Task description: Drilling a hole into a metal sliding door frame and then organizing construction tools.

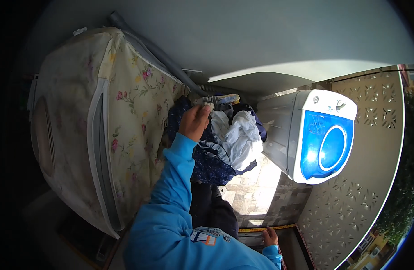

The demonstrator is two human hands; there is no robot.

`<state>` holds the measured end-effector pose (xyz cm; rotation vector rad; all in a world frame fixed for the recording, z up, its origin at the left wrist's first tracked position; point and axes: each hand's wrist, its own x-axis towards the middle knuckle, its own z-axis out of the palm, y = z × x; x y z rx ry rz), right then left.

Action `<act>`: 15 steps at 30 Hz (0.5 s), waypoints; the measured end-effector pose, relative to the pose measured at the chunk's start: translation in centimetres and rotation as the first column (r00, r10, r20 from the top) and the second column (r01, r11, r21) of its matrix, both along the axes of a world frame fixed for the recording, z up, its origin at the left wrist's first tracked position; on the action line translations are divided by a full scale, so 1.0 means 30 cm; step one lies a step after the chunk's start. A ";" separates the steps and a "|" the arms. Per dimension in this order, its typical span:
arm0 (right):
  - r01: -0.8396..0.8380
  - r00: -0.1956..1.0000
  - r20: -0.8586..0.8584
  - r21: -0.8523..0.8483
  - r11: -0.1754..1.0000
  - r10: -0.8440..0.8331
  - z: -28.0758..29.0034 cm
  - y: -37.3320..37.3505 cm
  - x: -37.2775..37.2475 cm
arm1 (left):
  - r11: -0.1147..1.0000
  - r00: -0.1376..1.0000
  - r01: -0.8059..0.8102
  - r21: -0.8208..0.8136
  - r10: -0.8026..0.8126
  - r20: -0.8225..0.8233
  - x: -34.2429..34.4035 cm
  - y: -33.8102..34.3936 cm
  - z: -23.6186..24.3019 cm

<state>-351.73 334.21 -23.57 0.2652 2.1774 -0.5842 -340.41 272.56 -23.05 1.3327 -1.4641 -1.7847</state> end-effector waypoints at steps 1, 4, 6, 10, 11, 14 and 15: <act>-0.055 0.999 -0.007 -0.108 0.993 0.054 0.001 -0.013 -0.005 | 0.999 0.999 0.020 -0.044 -0.021 -0.030 0.054 0.115 0.070; -0.530 0.843 -0.119 -0.016 0.848 0.525 -0.017 -0.099 -0.018 | 0.989 0.998 0.055 -0.135 -0.055 0.001 0.236 0.481 0.236; -0.784 0.617 -0.163 -0.038 0.620 0.770 -0.001 -0.163 -0.004 | 0.972 0.996 0.065 -0.226 -0.049 0.074 0.381 0.752 0.339; -0.963 0.261 -0.287 -0.137 0.230 0.922 0.066 -0.420 0.130 | 0.979 0.996 0.063 -0.194 -0.049 0.074 0.743 1.087 0.561; -0.984 0.177 -0.313 -0.090 0.156 0.933 0.107 -0.488 0.203 | 0.982 0.998 0.042 -0.185 -0.032 0.056 0.846 1.136 0.619; -0.913 -0.192 -0.410 -0.260 -0.316 0.892 0.265 -0.673 0.512 | 0.998 0.996 -0.060 0.031 0.062 -0.064 1.146 1.220 0.771; -0.810 -0.218 -0.509 -0.381 -0.445 0.833 0.313 -0.736 0.651 | 0.976 0.934 -0.173 0.134 0.205 -0.292 1.220 1.242 0.812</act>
